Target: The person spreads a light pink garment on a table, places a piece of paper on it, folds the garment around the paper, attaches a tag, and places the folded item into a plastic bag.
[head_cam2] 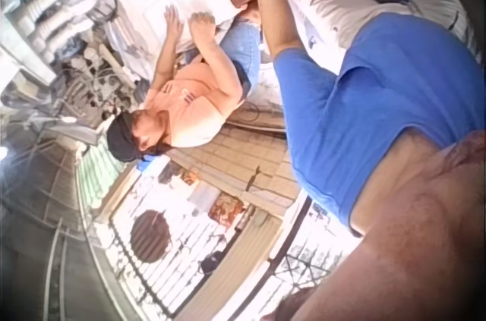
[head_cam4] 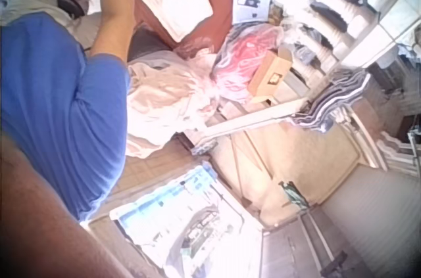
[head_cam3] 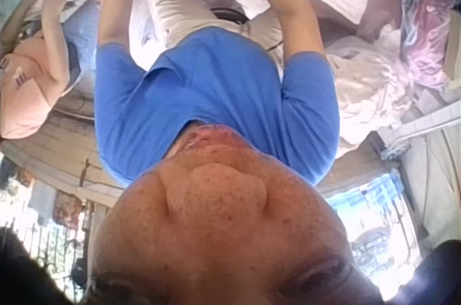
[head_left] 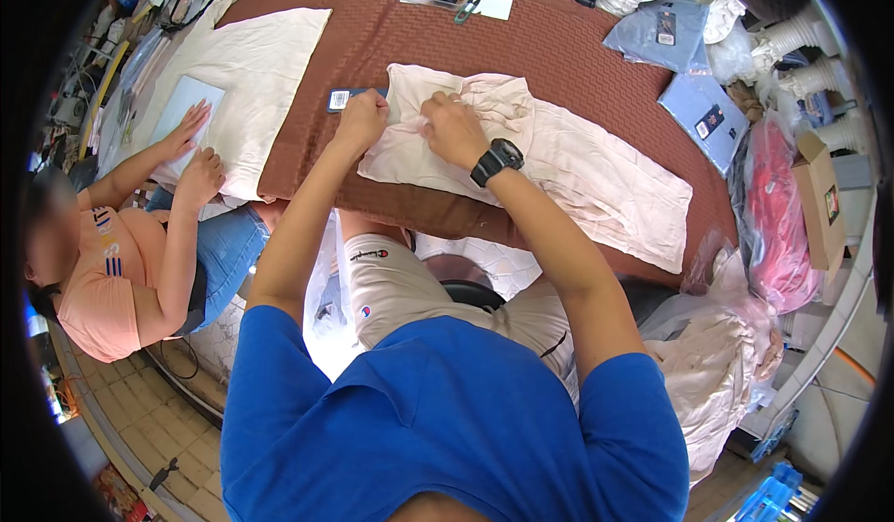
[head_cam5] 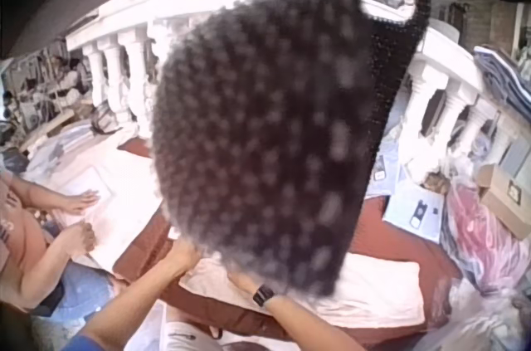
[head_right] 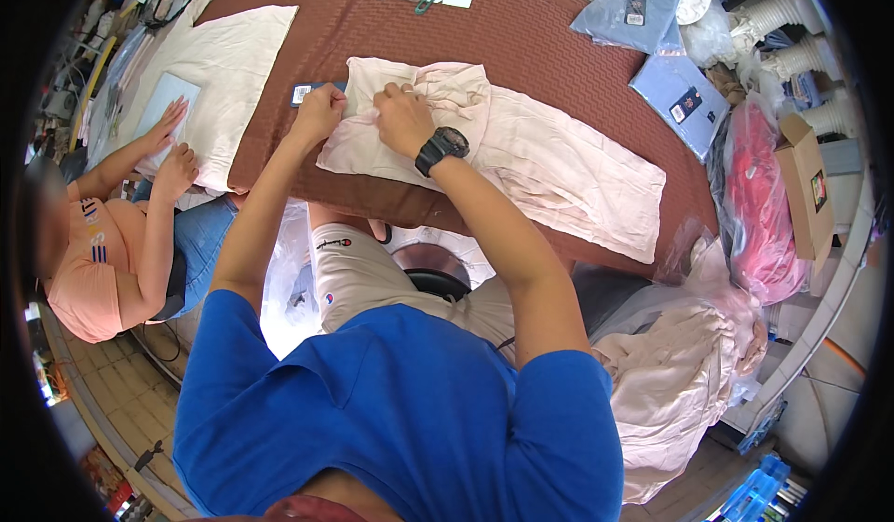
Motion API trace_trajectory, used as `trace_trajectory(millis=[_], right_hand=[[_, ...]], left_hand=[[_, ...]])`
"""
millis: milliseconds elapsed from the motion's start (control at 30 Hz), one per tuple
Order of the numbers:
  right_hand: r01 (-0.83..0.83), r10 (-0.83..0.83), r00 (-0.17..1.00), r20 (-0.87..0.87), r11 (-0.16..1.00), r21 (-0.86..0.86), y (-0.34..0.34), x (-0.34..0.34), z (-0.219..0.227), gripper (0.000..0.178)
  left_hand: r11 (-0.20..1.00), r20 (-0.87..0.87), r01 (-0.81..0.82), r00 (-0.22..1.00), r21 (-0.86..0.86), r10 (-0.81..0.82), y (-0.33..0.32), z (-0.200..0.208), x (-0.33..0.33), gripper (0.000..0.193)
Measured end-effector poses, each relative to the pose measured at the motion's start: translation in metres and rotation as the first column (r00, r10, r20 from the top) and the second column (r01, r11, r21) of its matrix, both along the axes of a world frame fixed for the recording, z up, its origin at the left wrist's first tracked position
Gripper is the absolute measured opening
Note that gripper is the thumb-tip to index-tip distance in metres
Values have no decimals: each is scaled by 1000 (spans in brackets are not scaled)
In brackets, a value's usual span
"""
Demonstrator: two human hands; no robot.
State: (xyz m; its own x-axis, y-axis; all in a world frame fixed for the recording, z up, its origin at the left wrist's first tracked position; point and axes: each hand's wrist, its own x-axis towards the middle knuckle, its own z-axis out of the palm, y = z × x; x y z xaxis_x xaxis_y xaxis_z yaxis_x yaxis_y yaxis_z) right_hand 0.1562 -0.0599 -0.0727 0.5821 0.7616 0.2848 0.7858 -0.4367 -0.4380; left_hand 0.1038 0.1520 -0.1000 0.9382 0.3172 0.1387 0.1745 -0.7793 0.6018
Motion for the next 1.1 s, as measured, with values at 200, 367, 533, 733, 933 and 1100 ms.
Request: trace_trajectory(millis=[200,367,533,733,933,1100], right_hand=[[229,-103,899,-426,939,257,-3,12,34,24],[306,-153,841,-519,926,221,-12,19,37,27],[256,-99,848,-521,936,239,-13,13,25,30],[112,-7,920,-392,963,245,-15,-6,29,23],[-83,148,965,-219,957,279,-16,-18,11,24],[-23,111,973,-204,920,391,-47,2,23,23]], left_hand=[[998,-189,-65,980,13,66,-3,8,1,24],[997,-345,-77,936,-7,70,-15,27,6,39],[988,-321,-131,942,-81,99,-5,14,10,40],[973,-248,-216,950,-76,192,-15,20,9,30],[975,-195,-208,956,81,221,-21,16,11,28],[967,329,12,939,255,-98,-9,30,24,30]])
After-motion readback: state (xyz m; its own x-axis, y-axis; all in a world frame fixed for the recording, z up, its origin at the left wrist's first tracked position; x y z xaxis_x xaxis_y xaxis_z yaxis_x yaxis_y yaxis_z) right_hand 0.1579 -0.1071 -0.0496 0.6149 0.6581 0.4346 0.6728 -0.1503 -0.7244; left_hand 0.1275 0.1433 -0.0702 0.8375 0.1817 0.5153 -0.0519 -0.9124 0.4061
